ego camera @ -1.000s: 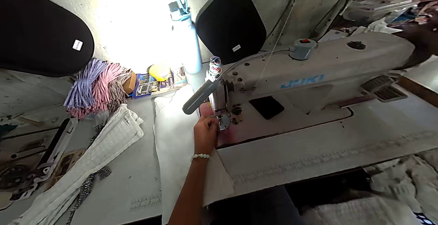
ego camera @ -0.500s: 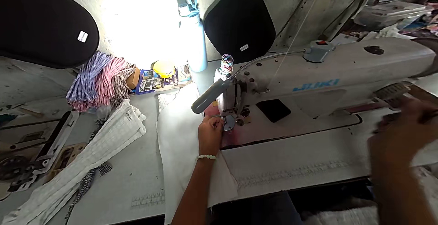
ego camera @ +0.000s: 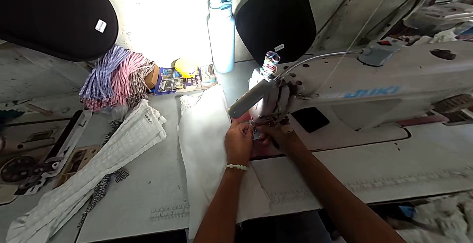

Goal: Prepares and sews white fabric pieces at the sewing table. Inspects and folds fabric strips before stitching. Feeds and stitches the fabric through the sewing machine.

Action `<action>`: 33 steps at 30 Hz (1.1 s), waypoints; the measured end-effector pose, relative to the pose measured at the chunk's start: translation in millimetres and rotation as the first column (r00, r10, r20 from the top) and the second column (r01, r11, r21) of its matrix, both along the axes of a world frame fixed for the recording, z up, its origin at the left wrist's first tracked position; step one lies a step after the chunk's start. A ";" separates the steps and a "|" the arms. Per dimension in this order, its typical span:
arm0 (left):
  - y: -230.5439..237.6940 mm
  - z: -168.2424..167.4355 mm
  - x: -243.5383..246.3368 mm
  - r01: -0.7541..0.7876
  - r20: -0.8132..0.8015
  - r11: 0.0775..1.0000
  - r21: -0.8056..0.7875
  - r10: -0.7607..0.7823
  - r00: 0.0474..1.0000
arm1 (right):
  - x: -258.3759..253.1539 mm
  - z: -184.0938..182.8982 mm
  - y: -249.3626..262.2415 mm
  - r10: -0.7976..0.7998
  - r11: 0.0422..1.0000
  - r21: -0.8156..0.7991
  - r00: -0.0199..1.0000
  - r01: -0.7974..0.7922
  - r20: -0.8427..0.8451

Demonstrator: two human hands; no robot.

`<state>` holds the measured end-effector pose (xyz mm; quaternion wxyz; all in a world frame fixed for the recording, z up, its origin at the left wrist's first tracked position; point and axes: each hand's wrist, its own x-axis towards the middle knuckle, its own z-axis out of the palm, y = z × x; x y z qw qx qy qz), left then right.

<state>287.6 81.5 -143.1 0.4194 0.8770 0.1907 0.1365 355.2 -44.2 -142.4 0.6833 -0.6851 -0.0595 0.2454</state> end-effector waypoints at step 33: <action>-0.9 -1.7 0.7 0.011 0.011 1.000 0.025 -0.011 1.000 | 1.6 -7.1 1.1 -0.036 0.998 -0.053 0.999 0.036 0.011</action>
